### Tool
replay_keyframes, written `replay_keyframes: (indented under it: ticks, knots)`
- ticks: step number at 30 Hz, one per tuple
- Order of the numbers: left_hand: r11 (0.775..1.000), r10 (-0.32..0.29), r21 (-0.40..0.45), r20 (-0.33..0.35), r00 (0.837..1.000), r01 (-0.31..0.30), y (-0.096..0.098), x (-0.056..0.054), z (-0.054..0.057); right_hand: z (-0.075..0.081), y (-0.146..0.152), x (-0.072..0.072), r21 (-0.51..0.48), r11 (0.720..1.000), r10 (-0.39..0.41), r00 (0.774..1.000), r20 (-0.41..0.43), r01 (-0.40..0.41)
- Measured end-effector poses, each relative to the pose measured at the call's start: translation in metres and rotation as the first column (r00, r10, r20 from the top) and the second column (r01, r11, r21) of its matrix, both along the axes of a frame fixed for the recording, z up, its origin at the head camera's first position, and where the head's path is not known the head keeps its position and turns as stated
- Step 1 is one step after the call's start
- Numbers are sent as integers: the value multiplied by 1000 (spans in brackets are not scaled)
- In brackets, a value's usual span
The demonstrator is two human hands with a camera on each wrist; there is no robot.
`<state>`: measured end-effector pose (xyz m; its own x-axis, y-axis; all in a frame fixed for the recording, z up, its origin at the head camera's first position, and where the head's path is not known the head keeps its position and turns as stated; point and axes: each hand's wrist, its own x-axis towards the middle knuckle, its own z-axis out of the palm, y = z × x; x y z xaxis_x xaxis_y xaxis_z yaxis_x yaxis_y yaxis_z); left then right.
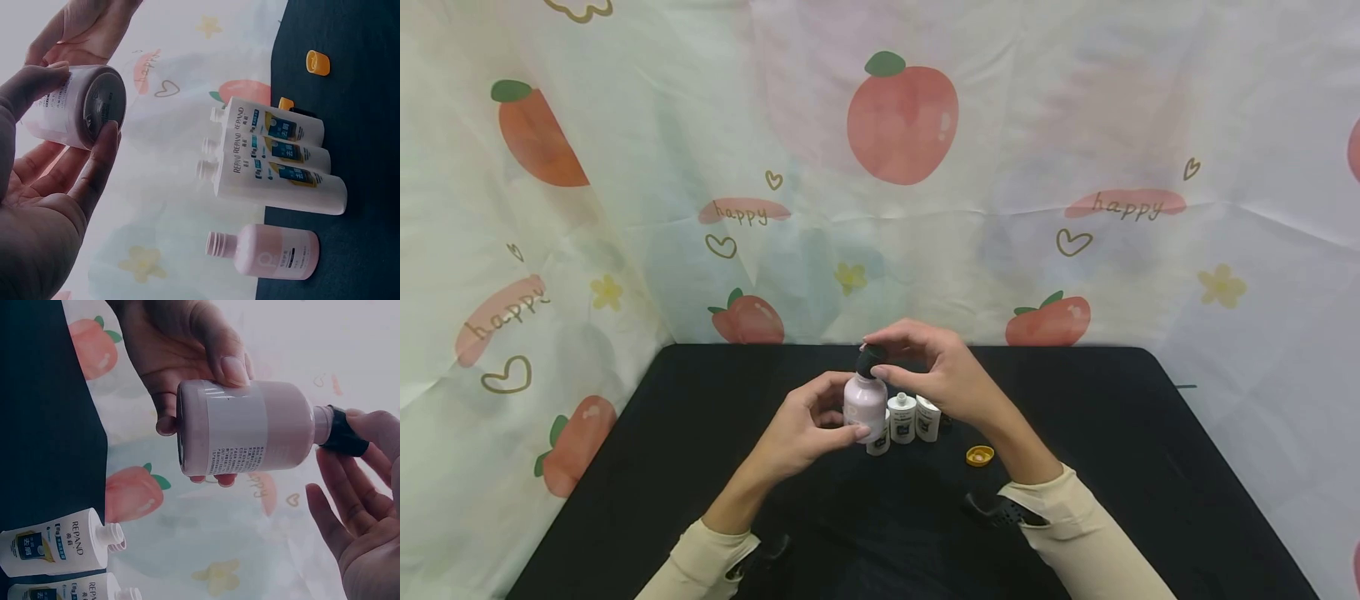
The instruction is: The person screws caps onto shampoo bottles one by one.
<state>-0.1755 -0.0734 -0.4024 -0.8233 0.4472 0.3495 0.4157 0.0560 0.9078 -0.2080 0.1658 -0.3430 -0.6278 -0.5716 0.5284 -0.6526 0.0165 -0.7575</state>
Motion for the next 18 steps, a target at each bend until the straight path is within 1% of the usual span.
replay_keyframes:
  ticks: [4,11,14,18]
  knots:
    - [1000,3,5,-11,1000,-3,0,0,0,-1,-1,-1,30,1000,4,999,-45,-3]
    - [1000,17,-7,-2,1000,-17,-1,0,0,-3,-3,0,46,999,6,998,-59,-3]
    - [1000,25,-16,2,1000,-25,-2,0,0,-6,-3,-1,61,998,5,997,-81,0]
    - [999,38,-14,-12,999,-39,-2,2,-1,-8,-3,-1,75,997,-7,997,-71,12]
